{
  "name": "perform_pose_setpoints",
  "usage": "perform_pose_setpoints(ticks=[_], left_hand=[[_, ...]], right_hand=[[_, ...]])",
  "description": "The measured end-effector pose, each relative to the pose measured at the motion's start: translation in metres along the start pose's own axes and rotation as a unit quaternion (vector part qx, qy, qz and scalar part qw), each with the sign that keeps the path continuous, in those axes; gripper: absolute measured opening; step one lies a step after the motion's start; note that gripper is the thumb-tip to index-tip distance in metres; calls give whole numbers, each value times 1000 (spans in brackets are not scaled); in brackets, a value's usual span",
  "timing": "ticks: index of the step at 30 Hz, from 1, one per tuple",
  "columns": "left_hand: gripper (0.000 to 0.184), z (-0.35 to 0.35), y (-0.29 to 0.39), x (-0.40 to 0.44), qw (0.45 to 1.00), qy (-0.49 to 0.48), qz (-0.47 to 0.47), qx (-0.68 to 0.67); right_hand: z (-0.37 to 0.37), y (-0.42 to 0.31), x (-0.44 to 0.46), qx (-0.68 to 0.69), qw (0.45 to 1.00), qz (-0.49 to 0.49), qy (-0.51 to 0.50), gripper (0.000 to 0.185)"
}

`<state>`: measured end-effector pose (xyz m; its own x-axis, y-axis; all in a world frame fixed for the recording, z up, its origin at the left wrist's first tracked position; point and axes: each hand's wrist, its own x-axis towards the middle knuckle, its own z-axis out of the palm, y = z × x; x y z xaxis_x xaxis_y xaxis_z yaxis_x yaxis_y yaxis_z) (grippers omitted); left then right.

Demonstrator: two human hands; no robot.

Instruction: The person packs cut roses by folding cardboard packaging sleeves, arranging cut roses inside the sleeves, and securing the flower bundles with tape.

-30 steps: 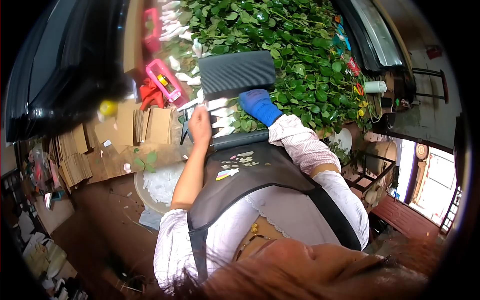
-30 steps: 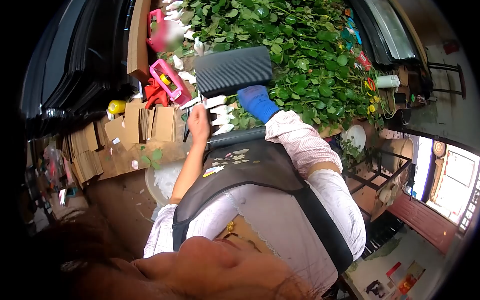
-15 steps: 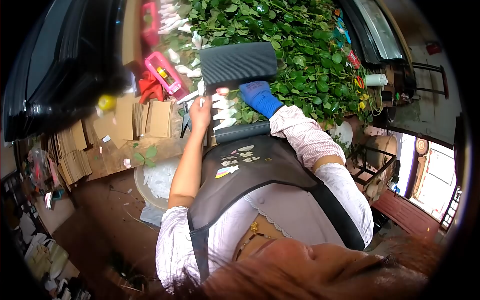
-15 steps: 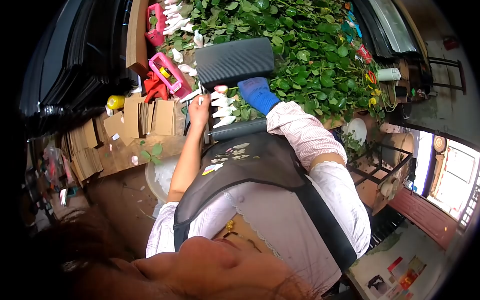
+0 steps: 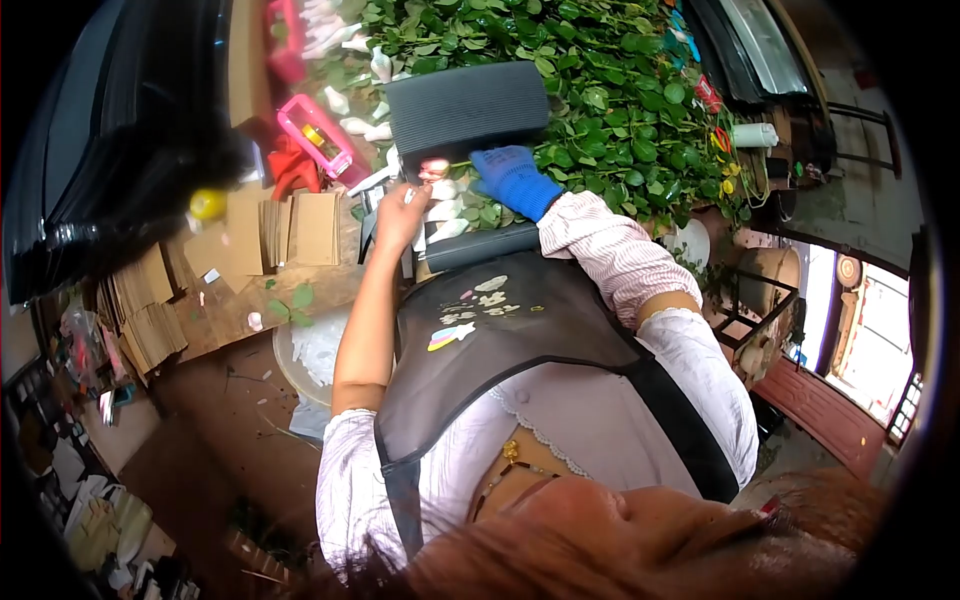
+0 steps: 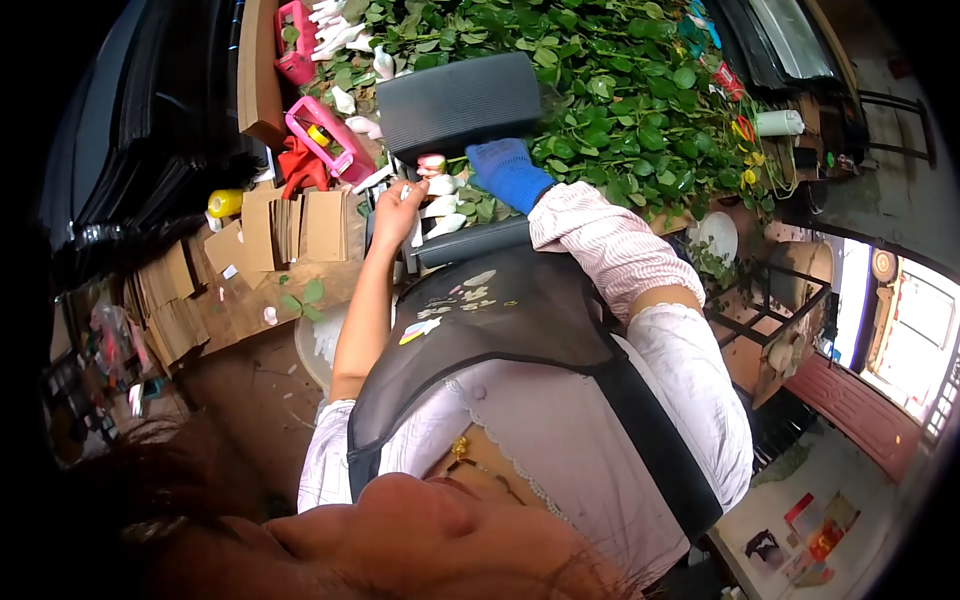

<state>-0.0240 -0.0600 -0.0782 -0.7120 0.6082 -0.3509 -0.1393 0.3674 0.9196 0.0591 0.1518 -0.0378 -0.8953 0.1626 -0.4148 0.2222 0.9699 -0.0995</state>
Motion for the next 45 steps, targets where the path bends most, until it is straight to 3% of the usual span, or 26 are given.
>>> perform_pose_setpoints(ticks=[2, 6, 8, 11, 12, 14, 15, 18, 20, 22, 24, 26, 27, 30, 33, 36, 38, 40, 42, 44, 45], left_hand=[[28, -3, -11, -4, 999, 49, -1, -18], [18, -34, -20, -15, 957, 163, -71, -231], [18, -48, -16, -23, 966, 114, -46, -228], [23, -41, -8, -30, 997, 9, -62, -33], [26, -29, 23, -35, 997, -14, -59, 44], [30, -16, -3, -24, 991, -86, -56, 89], [29, -11, -3, -24, 991, -108, -73, 23], [27, -13, -4, -31, 995, -62, -70, 16], [23, -27, -10, -37, 989, 49, -102, -100], [18, -70, -8, -43, 980, 94, -112, -136], [16, -84, -26, -49, 986, 98, 16, -135], [16, -88, -21, -66, 997, 2, -46, -61], [18, -83, -35, -60, 997, -29, -70, 25], [22, -37, -4, -57, 996, -59, 19, 62], [26, -27, -7, -40, 977, -182, -42, 104], [27, -21, -16, -41, 985, -129, -85, 72], [27, -22, -23, -50, 993, -66, -37, 88], [28, -38, -34, -62, 994, 1, -28, 104], [30, -83, -39, -86, 991, 9, -76, 106], [33, -130, -36, -118, 927, -98, -146, 331], [34, -142, -37, -133, 851, -166, -188, 461]], right_hand=[[-1, -1, 1, 10, 1000, 14, -8, 49], [1, 8, -3, 46, 999, -6, -14, 60], [4, 17, -13, 82, 996, -36, 27, 68], [1, 7, -12, 34, 999, -22, -23, 79], [-4, 2, -12, 26, 999, -10, -47, 80], [-14, -8, -10, 5, 995, 16, -94, 82], [-11, -8, -10, 2, 996, 16, -85, 80], [-4, -6, -10, -3, 998, 16, -61, 74], [-4, -7, -11, -7, 999, 10, -52, 72], [-10, -2, -22, 37, 999, 11, -36, 68], [-29, 2, -34, 63, 998, -4, -27, 63], [-61, -4, -52, 78, 996, -32, -29, 57], [-72, -12, -54, 93, 993, -47, -56, 43], [-52, -26, -43, 22, 978, -175, -113, 31], [-28, -42, -24, -71, 973, -127, -177, 29], [-18, -43, -18, -98, 970, -123, -187, 29], [-17, -43, -17, -97, 969, -127, -190, 29], [-18, -41, -16, -92, 966, -132, -202, 28], [-19, -41, -18, -93, 968, -142, -182, 23], [-21, -42, -20, -87, 971, -144, -171, 20], [-23, -44, -21, -79, 973, -138, -169, 20]])
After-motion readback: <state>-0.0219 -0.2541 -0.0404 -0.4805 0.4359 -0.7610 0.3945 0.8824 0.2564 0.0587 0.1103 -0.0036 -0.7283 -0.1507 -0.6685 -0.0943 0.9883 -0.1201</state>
